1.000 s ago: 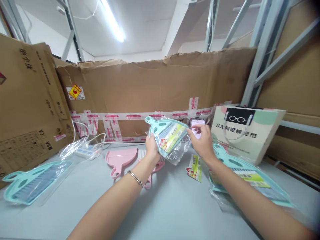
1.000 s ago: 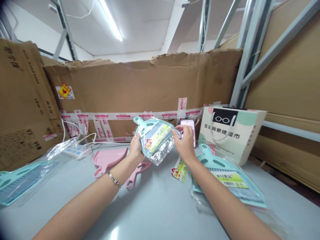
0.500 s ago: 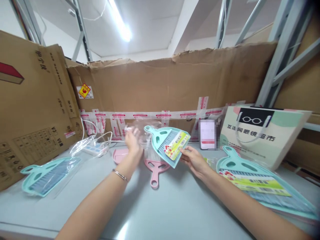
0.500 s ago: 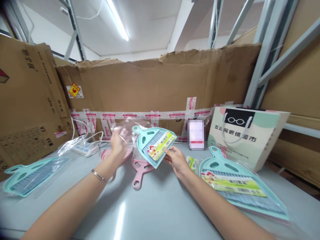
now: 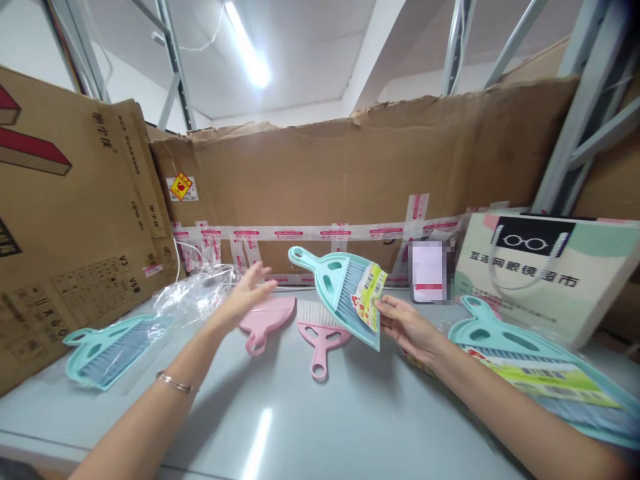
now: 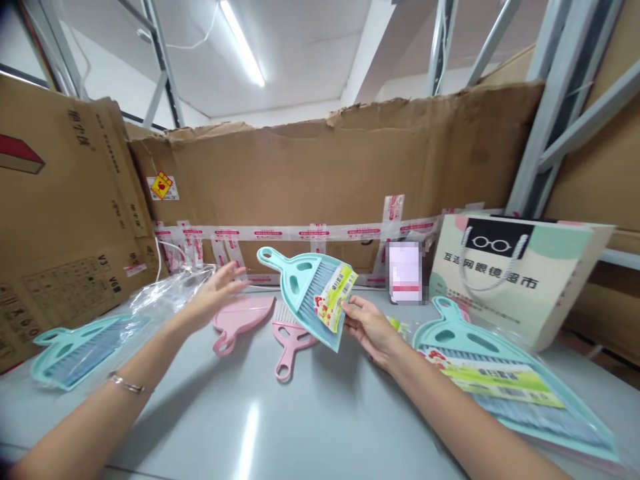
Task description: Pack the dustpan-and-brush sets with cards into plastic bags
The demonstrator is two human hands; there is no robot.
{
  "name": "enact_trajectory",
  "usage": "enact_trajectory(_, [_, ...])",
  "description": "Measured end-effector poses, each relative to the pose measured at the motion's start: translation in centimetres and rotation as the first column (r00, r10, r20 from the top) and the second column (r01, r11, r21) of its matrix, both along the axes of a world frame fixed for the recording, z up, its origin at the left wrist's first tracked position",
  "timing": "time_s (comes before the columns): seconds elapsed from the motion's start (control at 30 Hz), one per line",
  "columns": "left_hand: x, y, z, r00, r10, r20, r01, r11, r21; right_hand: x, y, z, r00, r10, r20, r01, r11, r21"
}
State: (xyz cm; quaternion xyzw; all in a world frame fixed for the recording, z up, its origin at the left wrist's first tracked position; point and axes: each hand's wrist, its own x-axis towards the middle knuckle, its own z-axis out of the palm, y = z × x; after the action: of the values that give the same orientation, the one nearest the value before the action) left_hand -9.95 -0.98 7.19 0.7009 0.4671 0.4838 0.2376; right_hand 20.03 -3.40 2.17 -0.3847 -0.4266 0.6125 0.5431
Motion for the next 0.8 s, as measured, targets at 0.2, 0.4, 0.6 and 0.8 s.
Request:
enact_trajectory(0.2, [7.2,-1.2,-1.1,0.702,-0.438,0.562,0.575,0.814,-0.085,0.3,0.3,-0.5,0.988,0.085,0.133,-0.084,0.996,-0.015])
enact_trajectory(0.4, [7.5,-1.6,-0.6,0.762,-0.429,0.484,0.486,0.874,0.011,-0.7,0.3,1.8,0.563,-0.74,0.368,0.384,0.629,0.676])
enact_trajectory(0.6, [6.8,-2.5,0.6,0.847,-0.413,0.335,0.398,0.91,0.116,-5.1,-1.0,5.5,0.378,-0.62,0.688,-0.268,0.638,0.722])
enact_trajectory(0.8, [-1.1,-2.1,0.4,0.98,0.155,0.129,-0.197,0.861,0.468,-3.2,2.1,4.1,0.337,-0.593,0.731,-0.426,0.597,0.68])
